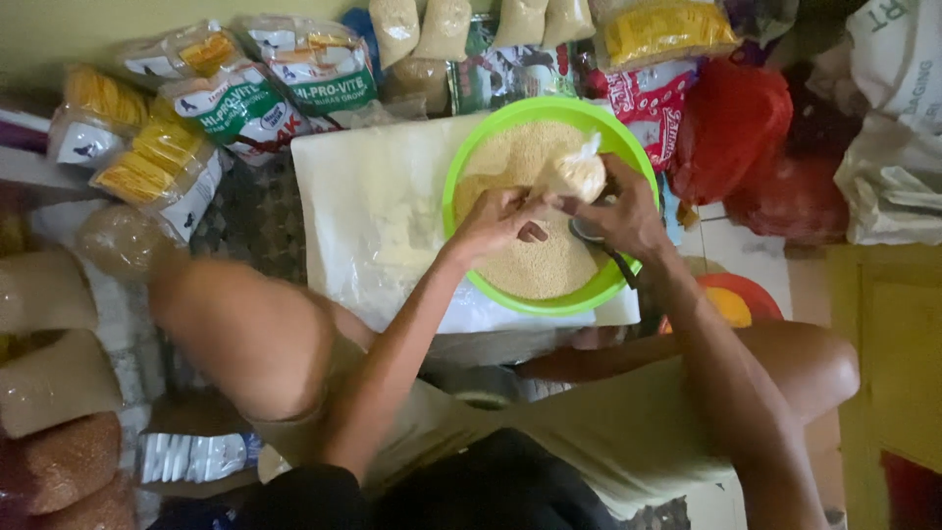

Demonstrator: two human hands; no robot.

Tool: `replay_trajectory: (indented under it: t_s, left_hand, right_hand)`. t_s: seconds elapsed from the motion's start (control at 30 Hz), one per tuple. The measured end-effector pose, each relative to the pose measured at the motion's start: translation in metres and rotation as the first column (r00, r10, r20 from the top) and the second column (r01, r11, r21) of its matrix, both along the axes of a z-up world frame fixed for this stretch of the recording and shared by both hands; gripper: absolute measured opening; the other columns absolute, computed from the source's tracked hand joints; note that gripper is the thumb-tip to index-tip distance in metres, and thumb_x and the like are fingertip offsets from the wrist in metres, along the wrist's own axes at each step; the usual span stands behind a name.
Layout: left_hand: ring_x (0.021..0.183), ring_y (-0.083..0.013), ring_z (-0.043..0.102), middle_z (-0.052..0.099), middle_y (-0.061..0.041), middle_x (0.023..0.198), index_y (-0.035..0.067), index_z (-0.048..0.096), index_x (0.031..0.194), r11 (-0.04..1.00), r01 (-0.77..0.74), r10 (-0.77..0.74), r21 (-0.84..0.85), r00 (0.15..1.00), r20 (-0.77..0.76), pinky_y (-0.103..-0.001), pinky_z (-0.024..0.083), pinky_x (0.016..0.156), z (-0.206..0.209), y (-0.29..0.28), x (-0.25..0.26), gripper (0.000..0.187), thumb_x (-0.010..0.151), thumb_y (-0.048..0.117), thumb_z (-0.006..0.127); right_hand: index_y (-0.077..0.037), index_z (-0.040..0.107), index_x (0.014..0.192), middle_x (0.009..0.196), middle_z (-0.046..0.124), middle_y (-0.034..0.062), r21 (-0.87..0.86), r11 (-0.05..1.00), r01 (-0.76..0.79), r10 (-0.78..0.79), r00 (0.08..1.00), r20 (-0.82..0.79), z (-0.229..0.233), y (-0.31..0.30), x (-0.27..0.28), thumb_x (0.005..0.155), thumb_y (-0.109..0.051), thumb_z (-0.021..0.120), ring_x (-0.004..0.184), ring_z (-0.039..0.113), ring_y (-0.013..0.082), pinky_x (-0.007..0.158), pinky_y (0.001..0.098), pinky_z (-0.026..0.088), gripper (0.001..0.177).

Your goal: Scooping white grains from a large bowl into small plastic bags using a measuring cup and tying them closed for individual sale.

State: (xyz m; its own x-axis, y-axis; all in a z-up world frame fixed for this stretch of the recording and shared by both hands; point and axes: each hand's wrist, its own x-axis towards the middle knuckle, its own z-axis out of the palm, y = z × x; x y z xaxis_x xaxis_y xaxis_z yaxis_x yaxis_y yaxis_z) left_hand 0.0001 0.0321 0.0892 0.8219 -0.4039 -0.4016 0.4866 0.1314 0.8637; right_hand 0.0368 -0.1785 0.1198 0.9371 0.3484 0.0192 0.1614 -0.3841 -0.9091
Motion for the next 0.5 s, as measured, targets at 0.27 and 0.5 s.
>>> replay_trajectory:
  t_s: [0.27,0.5]
  left_hand:
    - [0.081,-0.0202,0.069,0.068,-0.015,0.104,0.001,0.062,0.126,0.994,-0.104,0.107,0.047,0.99,-0.087,-0.03,0.055,0.071,0.003,0.006,0.002,0.043,0.094,0.03,0.066]
    - [0.074,-0.0143,0.065,0.071,-0.007,0.095,0.003,0.068,0.121,0.99,-0.069,0.09,0.122,0.98,-0.175,-0.026,0.05,0.065,0.002,-0.001,0.008,0.037,0.091,0.025,0.064]
  right_hand:
    - [-0.001,0.052,0.102,0.087,0.052,0.0138,-0.14,0.98,0.141,-0.121,0.983,0.136,0.002,-0.022,0.109,0.088,-0.021,0.09,0.081,0.053,0.0264,0.065,0.0371,0.048,0.045]
    - [0.008,0.065,0.11,0.083,0.06,0.0091,-0.107,0.989,0.099,-0.067,0.961,0.27,-0.05,-0.04,0.214,0.093,-0.007,0.086,0.064,0.049,0.0143,0.056,0.0274,0.043,0.031]
